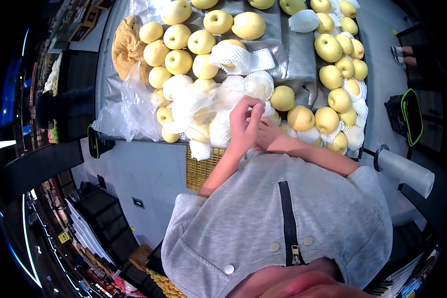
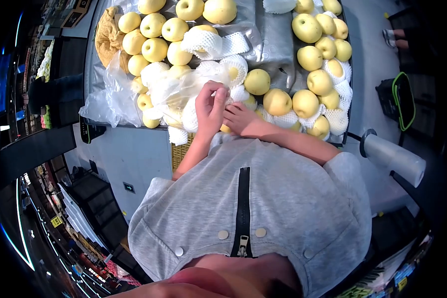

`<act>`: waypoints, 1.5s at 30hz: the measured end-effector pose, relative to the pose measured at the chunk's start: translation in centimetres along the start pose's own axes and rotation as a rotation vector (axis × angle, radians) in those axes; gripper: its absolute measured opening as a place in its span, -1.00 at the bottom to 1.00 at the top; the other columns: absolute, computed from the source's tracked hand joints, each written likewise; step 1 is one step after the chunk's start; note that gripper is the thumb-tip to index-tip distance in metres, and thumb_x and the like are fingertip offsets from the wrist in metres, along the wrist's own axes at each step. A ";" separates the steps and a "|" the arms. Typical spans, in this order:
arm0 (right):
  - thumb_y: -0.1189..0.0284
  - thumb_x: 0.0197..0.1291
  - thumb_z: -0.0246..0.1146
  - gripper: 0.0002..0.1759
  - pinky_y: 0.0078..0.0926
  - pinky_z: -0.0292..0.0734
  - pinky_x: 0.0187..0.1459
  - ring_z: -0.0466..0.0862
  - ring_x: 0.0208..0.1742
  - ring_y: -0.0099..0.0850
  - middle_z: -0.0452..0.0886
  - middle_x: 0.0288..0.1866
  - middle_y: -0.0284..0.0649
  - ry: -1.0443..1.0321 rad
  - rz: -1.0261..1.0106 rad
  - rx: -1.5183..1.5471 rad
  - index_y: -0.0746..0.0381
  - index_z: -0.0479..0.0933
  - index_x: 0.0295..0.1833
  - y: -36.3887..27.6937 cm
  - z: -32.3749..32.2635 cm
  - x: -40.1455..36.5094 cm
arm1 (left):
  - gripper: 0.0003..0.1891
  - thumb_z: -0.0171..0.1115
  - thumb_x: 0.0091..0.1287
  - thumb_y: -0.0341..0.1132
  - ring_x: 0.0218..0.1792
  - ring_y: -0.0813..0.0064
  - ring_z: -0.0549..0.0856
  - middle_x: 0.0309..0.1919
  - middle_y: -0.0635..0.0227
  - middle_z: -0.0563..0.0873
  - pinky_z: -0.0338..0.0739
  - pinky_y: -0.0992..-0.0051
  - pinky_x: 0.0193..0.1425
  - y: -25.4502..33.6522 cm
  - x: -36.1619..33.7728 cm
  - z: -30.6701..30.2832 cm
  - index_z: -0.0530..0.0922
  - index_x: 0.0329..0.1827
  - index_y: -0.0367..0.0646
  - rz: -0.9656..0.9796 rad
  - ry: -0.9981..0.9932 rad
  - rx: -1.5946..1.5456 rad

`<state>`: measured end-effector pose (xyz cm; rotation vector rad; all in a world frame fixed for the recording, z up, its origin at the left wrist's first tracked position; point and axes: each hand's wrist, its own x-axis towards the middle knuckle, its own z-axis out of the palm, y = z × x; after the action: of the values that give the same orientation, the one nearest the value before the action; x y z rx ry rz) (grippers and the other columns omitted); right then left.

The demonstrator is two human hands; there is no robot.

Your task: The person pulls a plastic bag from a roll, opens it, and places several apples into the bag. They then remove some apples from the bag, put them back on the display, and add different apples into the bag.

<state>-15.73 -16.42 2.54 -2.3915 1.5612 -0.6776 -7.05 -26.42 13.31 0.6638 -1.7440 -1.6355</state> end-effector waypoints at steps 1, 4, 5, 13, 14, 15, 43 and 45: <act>0.17 0.01 0.38 -0.43 -0.18 0.17 0.34 0.39 0.30 -0.28 0.47 0.23 -0.26 0.020 0.000 -0.030 0.17 0.51 0.15 -0.1 0.2 0.1 | -0.90 0.13 0.49 -0.44 -0.29 0.58 0.58 -0.29 0.32 0.60 0.53 0.59 -0.25 0.2 -0.1 -0.2 0.52 -0.16 -0.32 0.007 0.003 -0.006; 0.17 -0.02 0.40 -0.46 -0.21 0.19 0.31 0.41 0.25 -0.33 0.48 0.15 -0.30 0.066 0.055 -0.026 0.15 0.52 0.08 -0.4 -0.2 0.6 | -0.90 0.10 0.50 -0.45 -0.27 0.57 0.58 -0.27 0.30 0.58 0.53 0.58 -0.21 0.7 -0.2 -0.6 0.50 -0.14 -0.33 0.028 0.007 -0.019; 0.19 -0.01 0.40 -0.49 -0.22 0.20 0.30 0.42 0.23 -0.34 0.49 0.12 -0.31 0.059 0.073 -0.014 0.15 0.52 0.06 -0.4 -0.2 0.6 | -0.90 0.09 0.50 -0.45 -0.26 0.57 0.58 -0.27 0.30 0.57 0.53 0.58 -0.21 1.0 -0.3 -0.6 0.50 -0.14 -0.34 0.033 0.008 -0.021; 0.44 0.12 0.28 -0.82 -0.19 0.48 0.01 0.56 -0.06 -0.11 0.55 -0.16 -0.13 0.108 0.348 0.524 0.22 0.54 -0.15 -0.7 -4.0 0.0 | -0.89 0.07 0.51 -0.43 -0.32 0.61 0.51 -0.31 0.32 0.53 0.44 0.60 -0.21 1.2 -0.6 -0.6 0.46 -0.18 -0.31 0.035 0.052 -0.069; 0.46 0.13 0.27 -0.83 -0.19 0.50 -0.04 0.57 -0.09 -0.09 0.56 -0.17 -0.11 0.185 0.378 0.543 0.23 0.54 -0.15 -0.7 -4.6 -0.3 | -0.89 0.07 0.52 -0.43 -0.32 0.61 0.51 -0.31 0.32 0.53 0.43 0.60 -0.21 1.1 -0.8 -0.6 0.46 -0.18 -0.31 0.025 0.069 -0.076; 0.48 0.14 0.26 -0.85 -0.18 0.51 -0.09 0.58 -0.12 -0.07 0.57 -0.17 -0.08 0.261 0.409 0.560 0.24 0.54 -0.16 -0.5 -5.0 -0.6 | -0.88 0.07 0.52 -0.42 -0.33 0.61 0.51 -0.31 0.33 0.54 0.43 0.60 -0.21 1.3 -0.8 -0.7 0.46 -0.18 -0.29 -0.015 0.088 -0.098; 0.33 0.00 0.47 -0.12 -0.05 0.51 0.19 0.55 0.23 0.01 0.33 0.32 -0.10 0.274 1.260 -0.176 -0.05 0.22 0.45 13.5 -13.5 -8.7 | -0.85 0.03 0.53 -0.35 -0.57 0.75 0.40 -0.46 0.41 0.53 0.17 0.73 -0.59 2.4 0.2 -1.3 0.45 -0.24 -0.19 -0.062 0.256 -0.018; 0.35 -0.07 0.49 -0.13 -0.11 0.52 0.18 0.56 0.20 0.00 0.35 0.29 -0.11 0.250 1.267 -0.105 -0.03 0.27 0.40 13.9 -14.4 -8.5 | -0.86 0.03 0.53 -0.36 -0.57 0.77 0.38 -0.47 0.42 0.54 0.15 0.73 -0.59 2.8 -0.1 -1.2 0.44 -0.23 -0.18 -0.080 0.262 -0.026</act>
<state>-36.78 -13.44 7.15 -0.9143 2.7038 -0.5581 -5.87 -26.88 16.09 0.9025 -1.5228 -1.5431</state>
